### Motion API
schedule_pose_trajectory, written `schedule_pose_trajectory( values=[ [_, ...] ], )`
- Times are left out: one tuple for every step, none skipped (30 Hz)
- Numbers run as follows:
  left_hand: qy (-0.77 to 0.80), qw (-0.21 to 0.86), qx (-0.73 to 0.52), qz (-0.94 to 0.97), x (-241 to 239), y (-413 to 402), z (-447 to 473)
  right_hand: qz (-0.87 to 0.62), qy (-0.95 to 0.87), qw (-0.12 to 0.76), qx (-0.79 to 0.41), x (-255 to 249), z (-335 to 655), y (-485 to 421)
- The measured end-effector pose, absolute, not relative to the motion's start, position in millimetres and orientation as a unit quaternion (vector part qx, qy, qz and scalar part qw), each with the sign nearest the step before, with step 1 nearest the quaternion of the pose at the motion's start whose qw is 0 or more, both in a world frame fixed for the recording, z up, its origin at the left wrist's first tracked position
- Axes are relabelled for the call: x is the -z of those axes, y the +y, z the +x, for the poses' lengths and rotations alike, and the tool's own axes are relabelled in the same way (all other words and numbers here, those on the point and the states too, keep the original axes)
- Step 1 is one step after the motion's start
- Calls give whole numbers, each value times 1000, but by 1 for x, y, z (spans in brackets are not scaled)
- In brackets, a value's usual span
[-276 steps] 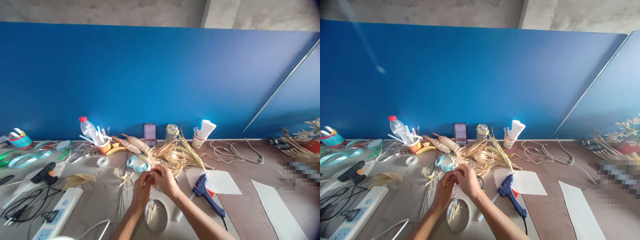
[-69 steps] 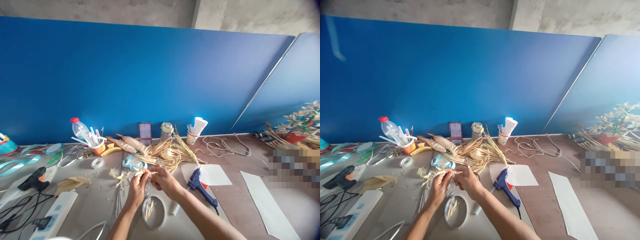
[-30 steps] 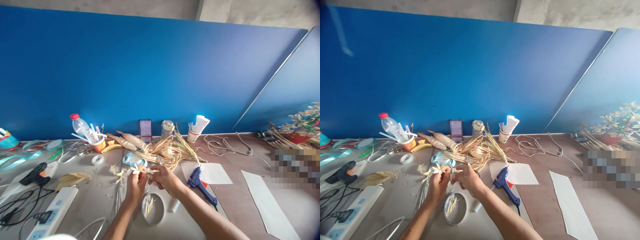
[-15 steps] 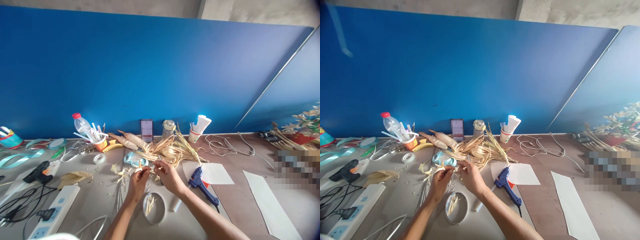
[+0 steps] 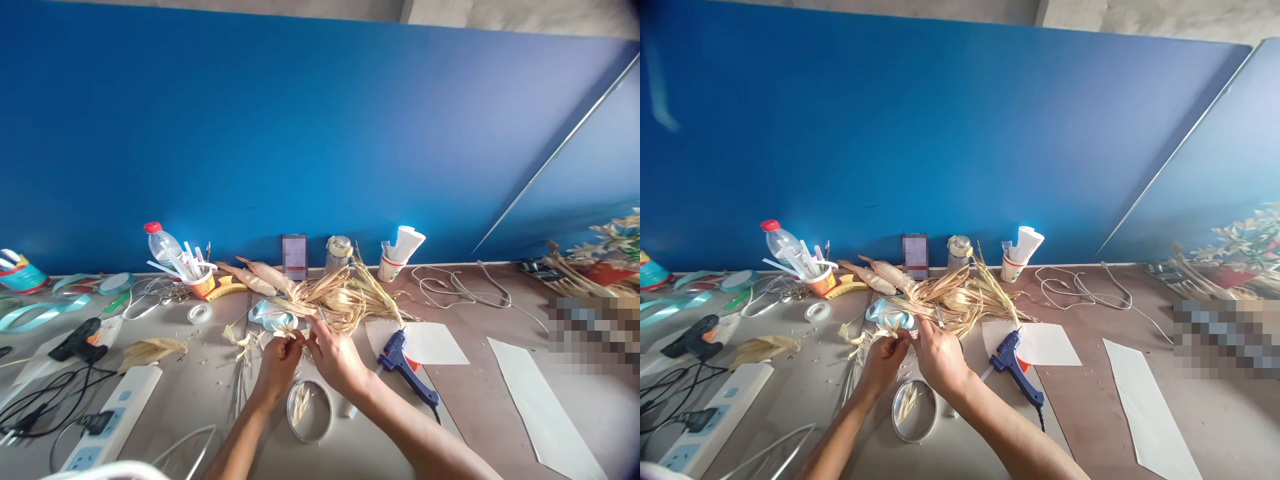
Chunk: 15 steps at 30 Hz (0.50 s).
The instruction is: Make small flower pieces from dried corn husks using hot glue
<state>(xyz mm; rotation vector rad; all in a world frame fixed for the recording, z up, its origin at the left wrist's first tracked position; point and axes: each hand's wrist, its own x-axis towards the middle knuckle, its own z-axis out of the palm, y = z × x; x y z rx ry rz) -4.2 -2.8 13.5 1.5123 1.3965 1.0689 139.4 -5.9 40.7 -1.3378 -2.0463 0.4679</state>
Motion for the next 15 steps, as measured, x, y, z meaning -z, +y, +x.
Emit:
schedule_pose_trajectory(
  values=[
    [553, 392, -426, 599, -15, -4, -4, -506, -781, 322, -175, -42, 141, -6],
    [551, 387, -433, 599, -17, -5, -3, -503, -781, 327, -175, -42, 142, -7],
    [548, 386, -440, 598, -18, -5, -2, -498, -779, 337, -177, -43, 143, -7],
    [545, 386, -447, 595, -18, -5, -2, -492, -776, 350, -180, -43, 144, -8],
    [542, 387, -453, 592, -17, -5, -2, -485, -775, 362, -184, -43, 144, -8],
    [541, 389, -457, 589, -16, -4, -2, -475, -776, 371, -187, -44, 144, -8],
    [541, 391, -460, 586, -13, -3, -2, -466, -780, 373, -187, -44, 143, -7],
    [542, 392, -463, 581, -10, -2, -3, -457, -788, 369, -185, -43, 142, -7],
    [544, 394, -466, 576, -7, 0, -4, -449, -797, 361, -179, -43, 141, -6],
    [546, 397, -470, 569, -4, 1, -4, -442, -807, 352, -171, -43, 140, -6],
    [545, 404, -474, 562, -1, 2, -5, -436, -817, 344, -157, -43, 138, -5],
    [540, 413, -478, 556, 0, 3, -5, -429, -827, 337, -140, -42, 138, -4],
    [533, 423, -482, 552, 1, 4, -5, -424, -835, 331, -120, -42, 137, -3],
    [527, 432, -484, 549, 1, 4, -6, -426, -837, 326, -104, -41, 138, -2],
    [519, 440, -486, 548, 0, 4, -6, -433, -837, 323, -87, -41, 138, -1]
  ],
)
